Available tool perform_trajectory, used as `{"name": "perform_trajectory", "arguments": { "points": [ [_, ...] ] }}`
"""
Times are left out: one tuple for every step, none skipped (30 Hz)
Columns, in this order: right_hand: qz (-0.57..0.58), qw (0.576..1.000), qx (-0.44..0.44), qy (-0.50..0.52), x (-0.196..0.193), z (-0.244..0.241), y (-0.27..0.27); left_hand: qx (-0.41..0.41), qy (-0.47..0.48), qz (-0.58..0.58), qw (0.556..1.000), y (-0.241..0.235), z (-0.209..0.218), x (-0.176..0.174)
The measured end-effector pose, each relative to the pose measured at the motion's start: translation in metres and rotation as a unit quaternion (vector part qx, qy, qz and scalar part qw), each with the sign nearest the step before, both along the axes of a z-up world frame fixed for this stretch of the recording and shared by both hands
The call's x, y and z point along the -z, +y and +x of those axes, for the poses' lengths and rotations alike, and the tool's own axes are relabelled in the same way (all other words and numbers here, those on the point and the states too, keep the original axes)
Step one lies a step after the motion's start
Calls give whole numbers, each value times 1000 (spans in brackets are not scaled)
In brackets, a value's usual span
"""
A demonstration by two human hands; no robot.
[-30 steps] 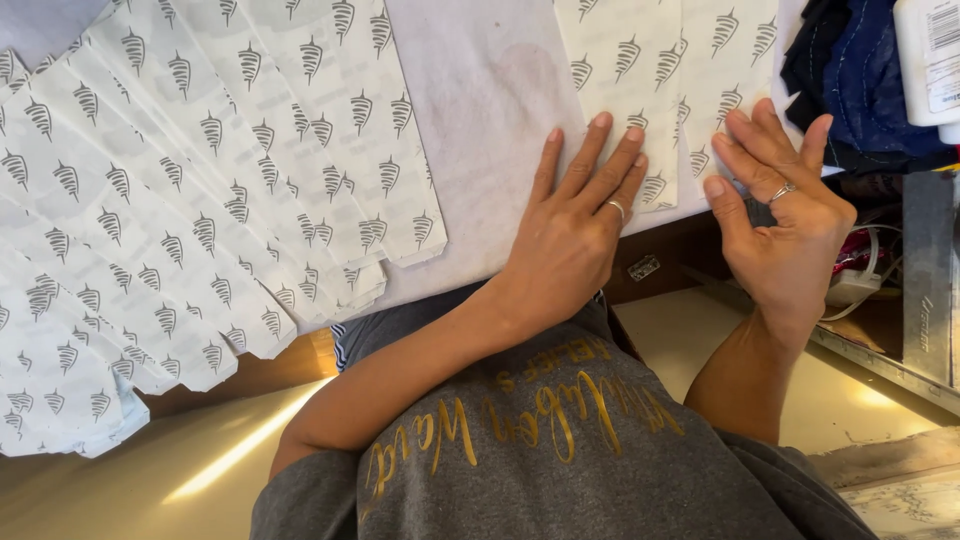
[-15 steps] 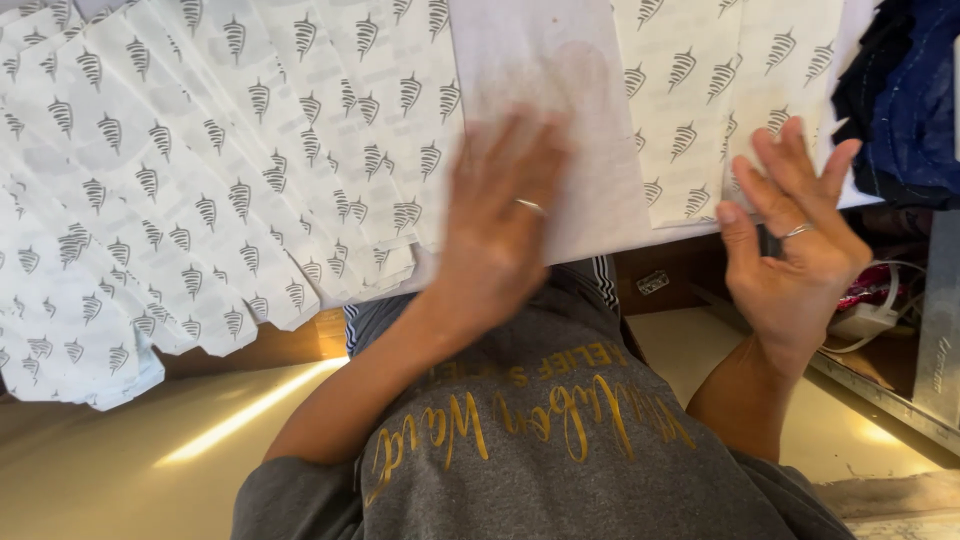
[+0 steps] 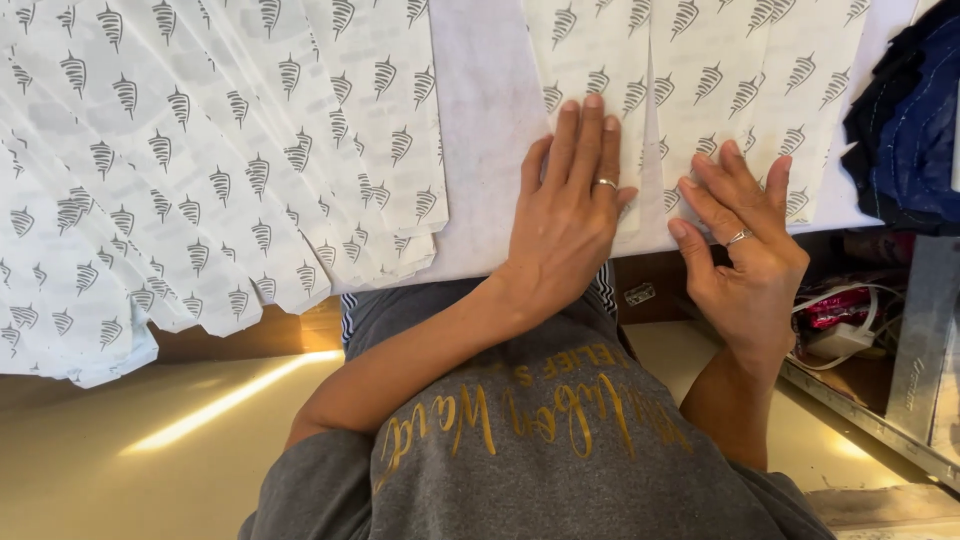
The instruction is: Applying glue to the edges of fanned-out stacks of printed paper strips to create pads.
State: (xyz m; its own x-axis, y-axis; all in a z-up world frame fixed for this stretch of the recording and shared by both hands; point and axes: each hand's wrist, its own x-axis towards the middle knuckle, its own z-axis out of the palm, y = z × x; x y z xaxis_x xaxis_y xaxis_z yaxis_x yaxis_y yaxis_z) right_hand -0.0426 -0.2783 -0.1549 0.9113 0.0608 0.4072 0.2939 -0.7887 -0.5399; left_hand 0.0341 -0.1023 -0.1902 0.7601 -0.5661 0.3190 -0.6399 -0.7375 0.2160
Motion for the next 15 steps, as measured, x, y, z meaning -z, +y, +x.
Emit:
{"name": "perform_trajectory", "arguments": {
  "points": [
    [-2, 1000, 1, -11, 0, 0, 1, -5, -29, -33, 999, -1, 0, -3],
    [-2, 1000, 0, -11, -2, 1, 4, -6, -29, -33, 999, 7, -1, -9],
    [17, 999, -18, -20, -3, 1, 8, 26, -25, -117, 992, 15, -2, -15],
    [35, 998, -35, -30, -4, 1, 11, 59, -21, -200, 978, 23, -4, -21],
    [37, 998, -32, -27, -2, 1, 14, 61, -17, -198, 978, 30, -8, -20],
    [41, 996, -77, -20, 0, 1, 16, 115, 29, -218, 969, 38, -12, -19],
    [43, 991, -123, -16, 1, 4, 18, 168, 71, -237, 954, 44, -13, -19],
    [43, 991, -122, -17, 2, 6, 19, 169, 71, -237, 954, 45, -14, -16],
    [35, 991, -130, -20, 3, 7, 20, 174, 59, -233, 955, 46, -16, -13],
    [27, 990, -139, -22, 4, 9, 21, 179, 47, -229, 956, 47, -19, -10],
    [25, 990, -138, -22, 2, 9, 22, 180, 47, -230, 955, 48, -19, -8],
    [32, 990, -133, -23, 1, 8, 23, 182, 43, -248, 950, 48, -18, -6],
    [39, 991, -127, -23, -1, 7, 24, 184, 41, -267, 945, 47, -20, -5],
    [38, 991, -126, -21, -1, 6, 23, 185, 43, -268, 945, 47, -21, -4],
    [43, 990, -131, -29, 0, 7, 23, 186, 33, -275, 943, 47, -20, -4]
  ]
}}
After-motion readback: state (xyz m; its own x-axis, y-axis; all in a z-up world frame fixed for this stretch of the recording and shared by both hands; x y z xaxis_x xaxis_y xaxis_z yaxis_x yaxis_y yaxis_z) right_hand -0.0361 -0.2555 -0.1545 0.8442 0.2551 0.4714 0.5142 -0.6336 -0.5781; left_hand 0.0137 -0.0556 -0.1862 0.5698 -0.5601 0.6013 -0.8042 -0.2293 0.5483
